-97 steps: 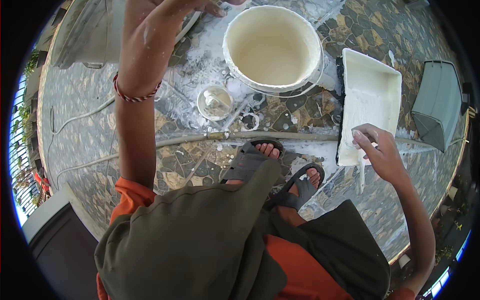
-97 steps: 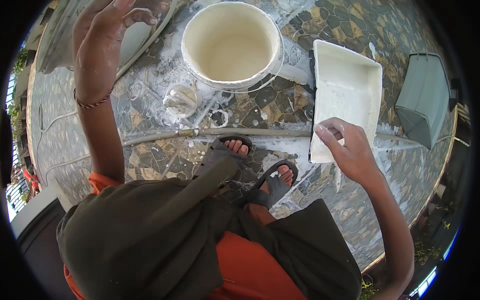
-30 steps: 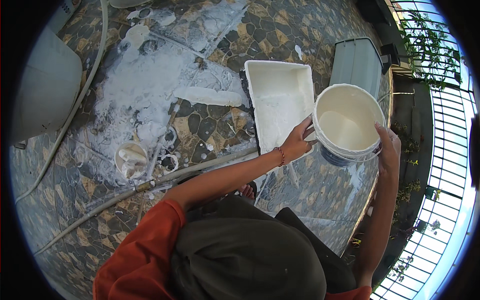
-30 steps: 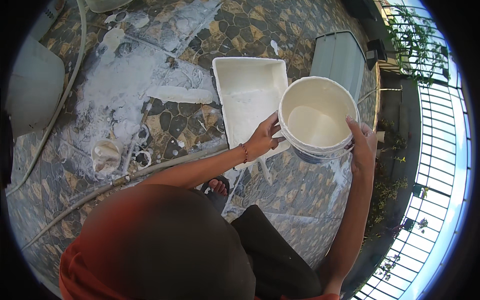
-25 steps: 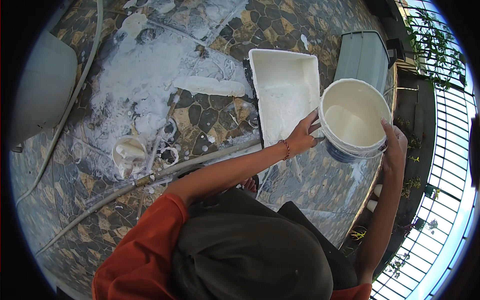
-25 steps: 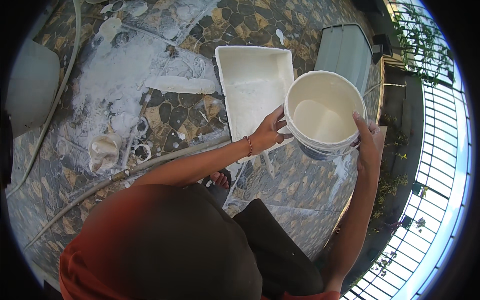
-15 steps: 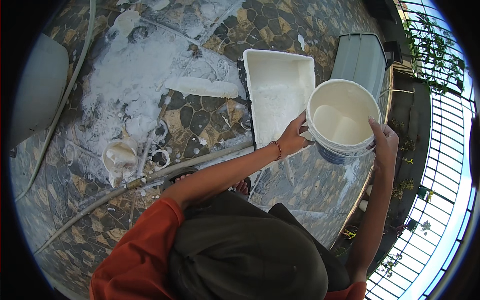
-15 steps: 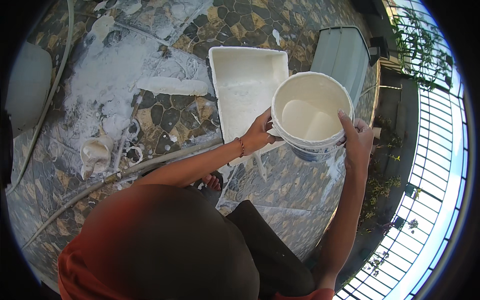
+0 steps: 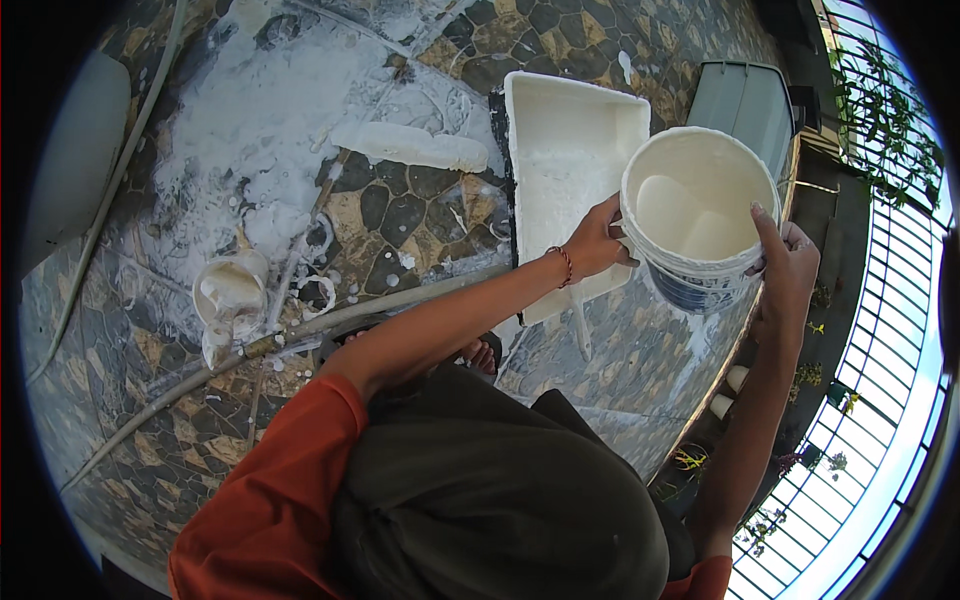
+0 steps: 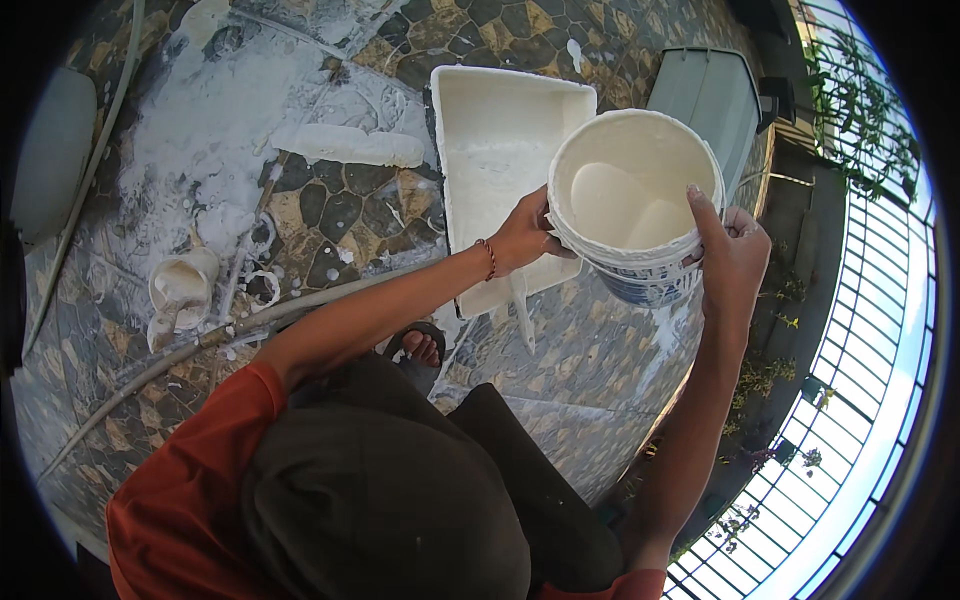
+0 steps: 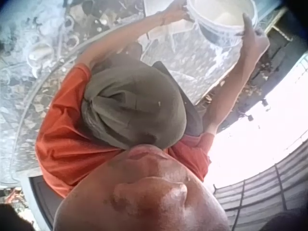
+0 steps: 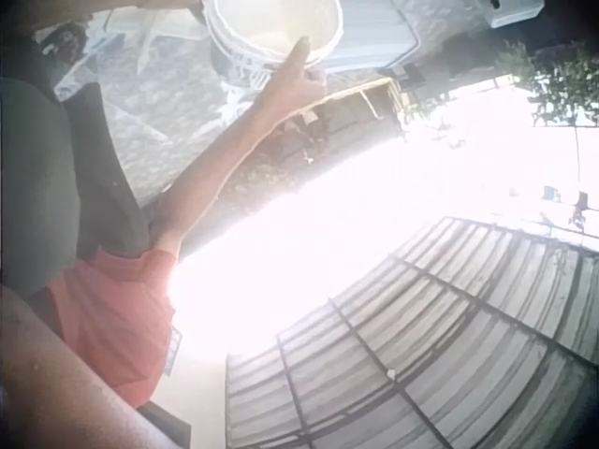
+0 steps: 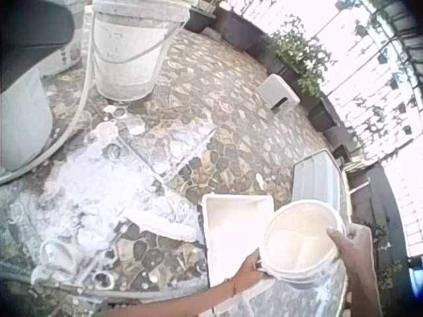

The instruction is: Mixing and preparing white paint in a plastic tray using a paint brush while working on a tiled outdoor floor.

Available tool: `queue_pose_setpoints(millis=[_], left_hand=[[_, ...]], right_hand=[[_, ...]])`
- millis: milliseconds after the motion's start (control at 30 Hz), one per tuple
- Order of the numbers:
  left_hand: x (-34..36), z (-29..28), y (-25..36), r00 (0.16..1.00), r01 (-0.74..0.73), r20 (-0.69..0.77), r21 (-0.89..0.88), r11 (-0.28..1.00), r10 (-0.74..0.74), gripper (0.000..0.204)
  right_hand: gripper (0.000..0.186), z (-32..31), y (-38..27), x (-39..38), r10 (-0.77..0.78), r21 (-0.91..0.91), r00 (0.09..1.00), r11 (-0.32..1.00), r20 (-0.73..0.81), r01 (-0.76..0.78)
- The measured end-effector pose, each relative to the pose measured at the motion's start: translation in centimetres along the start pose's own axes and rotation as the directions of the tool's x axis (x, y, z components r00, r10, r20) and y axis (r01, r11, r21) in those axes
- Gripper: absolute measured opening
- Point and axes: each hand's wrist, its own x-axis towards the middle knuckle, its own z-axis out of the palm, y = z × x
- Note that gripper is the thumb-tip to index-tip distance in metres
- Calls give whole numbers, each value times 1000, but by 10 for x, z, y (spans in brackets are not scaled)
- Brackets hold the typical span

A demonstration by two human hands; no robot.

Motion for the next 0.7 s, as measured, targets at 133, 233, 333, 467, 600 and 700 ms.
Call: queue_pose_setpoints(millis=[133, 233, 333, 467, 600, 700], left_hand=[[7, -5, 2, 1000, -7, 12, 12, 1000, 7, 88], [11, -6, 5, 1000, 18, -2, -15, 1000, -18, 86], [13, -11, 8, 1000, 18, -17, -41, 999, -19, 85], [18, -13, 14, 998, 23, -51, -29, 999, -24, 83], [20, -14, 18, 996, 41, -84, -7, 999, -42, 81], [21, -13, 18, 995, 43, -93, -7, 999, -44, 80]], right_hand=[[40, 4, -4, 10, -27, -10, 1000, 1000, 8, 28], [40, 9, -9, 16, -28, -53, 1000, 998, -12, 27], [41, 16, -16, 18, -41, -45, 999, 998, 16, 41], [41, 20, -19, 21, -55, -33, 998, 998, 15, 55], [42, 25, -19, 27, -66, -57, 998, 996, 11, 66], [43, 26, -22, 29, -80, -80, 997, 994, 6, 80]])
